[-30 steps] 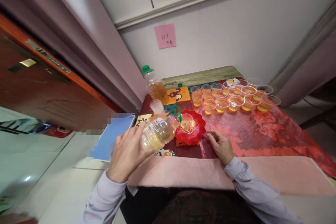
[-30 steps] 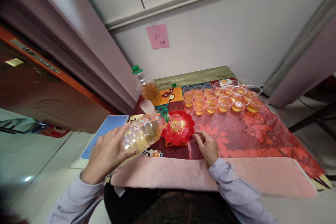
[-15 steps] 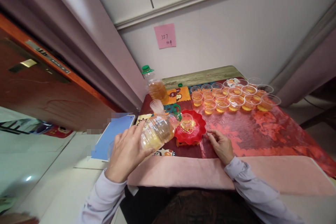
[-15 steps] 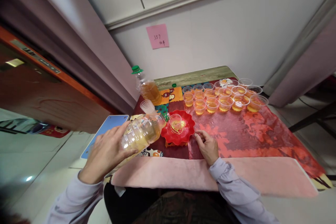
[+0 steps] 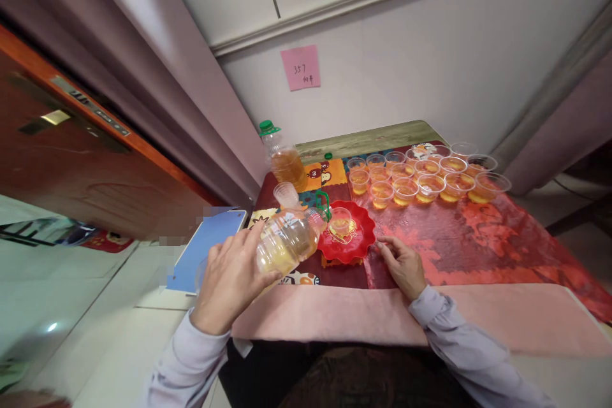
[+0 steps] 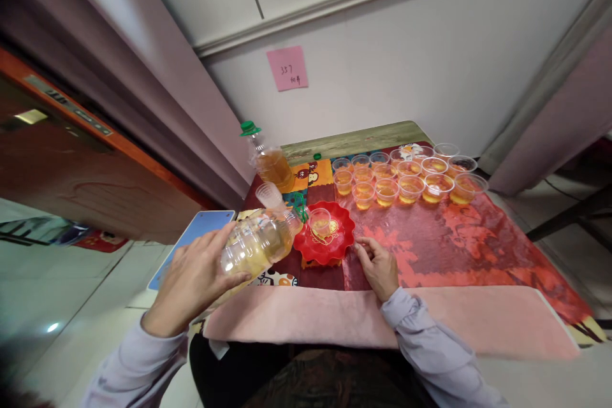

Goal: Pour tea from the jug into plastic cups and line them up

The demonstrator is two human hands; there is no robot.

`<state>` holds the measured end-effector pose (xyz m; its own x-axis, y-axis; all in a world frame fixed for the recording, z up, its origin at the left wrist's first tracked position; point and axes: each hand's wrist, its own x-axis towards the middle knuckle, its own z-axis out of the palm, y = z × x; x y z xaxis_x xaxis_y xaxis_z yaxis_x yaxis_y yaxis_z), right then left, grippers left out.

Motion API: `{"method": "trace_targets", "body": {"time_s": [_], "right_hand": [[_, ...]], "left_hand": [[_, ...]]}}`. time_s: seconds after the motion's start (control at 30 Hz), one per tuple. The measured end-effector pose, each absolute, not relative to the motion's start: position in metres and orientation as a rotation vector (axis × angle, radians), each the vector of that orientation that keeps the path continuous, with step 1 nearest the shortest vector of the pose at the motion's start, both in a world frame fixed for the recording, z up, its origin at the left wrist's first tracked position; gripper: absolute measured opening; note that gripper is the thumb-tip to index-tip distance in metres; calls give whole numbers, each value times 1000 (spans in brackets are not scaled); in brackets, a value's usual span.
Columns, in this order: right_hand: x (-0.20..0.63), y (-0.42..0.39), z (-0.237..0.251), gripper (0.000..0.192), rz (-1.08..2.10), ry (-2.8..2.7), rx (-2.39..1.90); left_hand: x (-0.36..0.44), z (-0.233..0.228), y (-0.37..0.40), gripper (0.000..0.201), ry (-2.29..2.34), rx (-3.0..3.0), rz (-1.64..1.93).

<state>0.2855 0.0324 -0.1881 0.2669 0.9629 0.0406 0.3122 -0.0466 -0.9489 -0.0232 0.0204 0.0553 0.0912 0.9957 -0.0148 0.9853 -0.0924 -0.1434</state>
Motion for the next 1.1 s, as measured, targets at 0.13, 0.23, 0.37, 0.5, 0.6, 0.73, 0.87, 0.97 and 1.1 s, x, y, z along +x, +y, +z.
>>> {"method": "trace_targets", "body": {"time_s": [0.13, 0.23, 0.37, 0.5, 0.6, 0.73, 0.87, 0.97, 1.1], "right_hand": [[286, 32, -188, 50, 814, -1233, -1554], [286, 33, -189, 49, 825, -1230, -1552], [286, 33, -190, 49, 829, -1232, -1553], [286, 33, -189, 49, 836, -1229, -1551], [286, 32, -189, 50, 845, -1228, -1551], [286, 33, -188, 49, 842, -1234, -1555], [286, 33, -187, 47, 844, -1237, -1563], [286, 33, -187, 47, 852, -1237, -1559], [286, 33, -187, 46, 857, -1235, -1552]], "left_hand": [[-23, 55, 20, 82, -2042, -2252, 150], [-23, 55, 20, 83, -2038, -2255, 136], [-23, 56, 20, 82, -2035, -2256, 151], [-21, 58, 20, 81, -2052, -2248, 182], [-21, 58, 20, 81, -2049, -2251, 170], [-22, 57, 20, 82, -2042, -2252, 153], [-22, 57, 19, 84, -2045, -2254, 172], [-22, 57, 18, 84, -2037, -2241, 182], [-21, 57, 17, 83, -2028, -2229, 187]]}}
